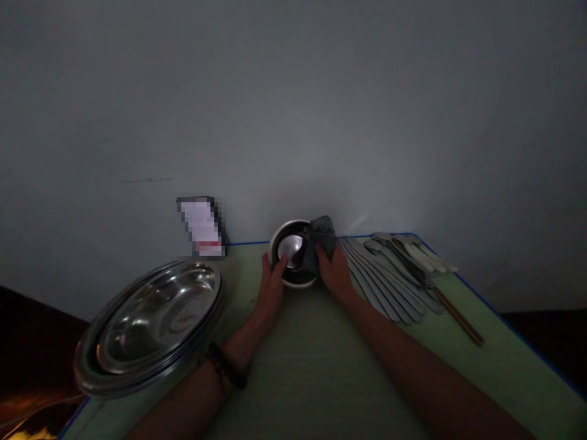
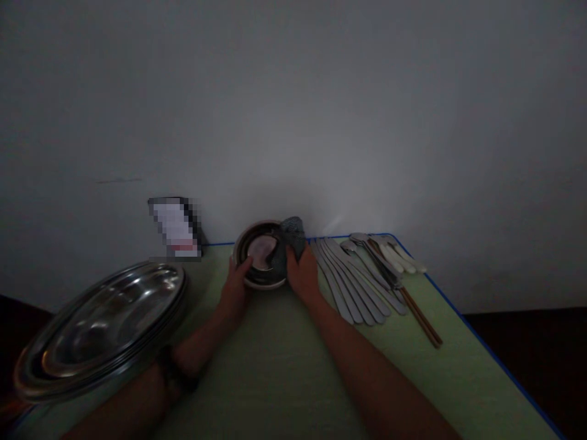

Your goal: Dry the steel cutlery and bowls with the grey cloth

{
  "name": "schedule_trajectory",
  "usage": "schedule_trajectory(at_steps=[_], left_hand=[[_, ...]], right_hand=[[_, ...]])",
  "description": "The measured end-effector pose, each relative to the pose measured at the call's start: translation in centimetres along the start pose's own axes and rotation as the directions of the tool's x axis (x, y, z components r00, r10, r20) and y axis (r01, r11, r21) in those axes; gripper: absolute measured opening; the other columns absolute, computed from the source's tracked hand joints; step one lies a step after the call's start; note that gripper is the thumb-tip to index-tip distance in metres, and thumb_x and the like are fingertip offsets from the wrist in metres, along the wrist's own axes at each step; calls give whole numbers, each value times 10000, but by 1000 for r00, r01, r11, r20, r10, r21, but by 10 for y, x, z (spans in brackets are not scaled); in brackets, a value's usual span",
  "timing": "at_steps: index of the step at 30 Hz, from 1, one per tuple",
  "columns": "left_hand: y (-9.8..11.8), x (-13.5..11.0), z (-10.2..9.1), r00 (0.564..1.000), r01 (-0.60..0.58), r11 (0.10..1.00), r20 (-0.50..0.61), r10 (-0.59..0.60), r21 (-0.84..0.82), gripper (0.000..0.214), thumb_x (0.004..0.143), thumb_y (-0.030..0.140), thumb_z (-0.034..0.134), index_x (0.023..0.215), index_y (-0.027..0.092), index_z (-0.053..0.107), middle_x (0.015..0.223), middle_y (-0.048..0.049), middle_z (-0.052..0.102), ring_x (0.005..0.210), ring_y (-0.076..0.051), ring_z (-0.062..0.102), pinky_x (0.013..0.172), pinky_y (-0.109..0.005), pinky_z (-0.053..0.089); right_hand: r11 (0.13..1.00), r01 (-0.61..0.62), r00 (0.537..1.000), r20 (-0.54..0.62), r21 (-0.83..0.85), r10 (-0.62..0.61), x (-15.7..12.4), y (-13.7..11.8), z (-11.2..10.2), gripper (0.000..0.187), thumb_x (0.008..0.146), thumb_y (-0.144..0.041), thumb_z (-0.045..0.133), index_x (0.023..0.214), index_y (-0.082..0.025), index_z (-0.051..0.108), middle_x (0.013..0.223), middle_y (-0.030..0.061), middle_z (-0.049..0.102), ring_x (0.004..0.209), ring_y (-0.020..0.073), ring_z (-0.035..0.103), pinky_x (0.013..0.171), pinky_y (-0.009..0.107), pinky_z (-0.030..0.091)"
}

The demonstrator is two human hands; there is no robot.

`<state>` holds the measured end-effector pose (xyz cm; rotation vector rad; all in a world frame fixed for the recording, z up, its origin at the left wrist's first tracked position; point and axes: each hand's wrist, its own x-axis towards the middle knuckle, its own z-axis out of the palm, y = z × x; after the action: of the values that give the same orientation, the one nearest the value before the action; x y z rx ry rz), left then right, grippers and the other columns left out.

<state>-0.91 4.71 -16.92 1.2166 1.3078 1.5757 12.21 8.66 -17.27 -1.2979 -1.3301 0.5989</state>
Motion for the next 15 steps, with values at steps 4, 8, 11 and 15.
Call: schedule_trajectory(at_steps=[4,8,11,15], left_hand=[[12,-1,-1,994,94,991,-68,-88,91,187,804,365,509,882,197,531,833,-28,621,854,-210,608,778,-328,469],[18,-1,-2,980,185,961,-109,-165,204,249,812,385,508,967,193,541,863,-39,640,916,-242,601,852,-375,436],[20,-3,-4,993,112,980,-52,-104,163,317,854,396,449,1067,190,561,1041,-66,648,1067,-240,560,950,-366,390],[15,-2,-7,986,122,988,-130,-109,93,389,866,437,424,1157,206,540,1130,-59,638,1098,-232,558,961,-356,406]], right_hand=[[997,50,997,-57,53,-47,1,1,-2,377,821,-432,471,1045,-136,540,991,139,645,923,249,598,811,370,434],[997,75,997,19,-9,-75,1,5,0,347,827,-430,455,1018,-150,528,961,147,652,900,267,607,777,379,442],[989,89,987,141,-121,-71,-1,6,1,344,824,-427,452,1024,-152,508,918,161,662,827,292,626,708,386,446],[980,88,971,235,-177,-45,-5,6,2,350,828,-442,446,1025,-157,497,832,141,672,730,283,638,648,368,439]])
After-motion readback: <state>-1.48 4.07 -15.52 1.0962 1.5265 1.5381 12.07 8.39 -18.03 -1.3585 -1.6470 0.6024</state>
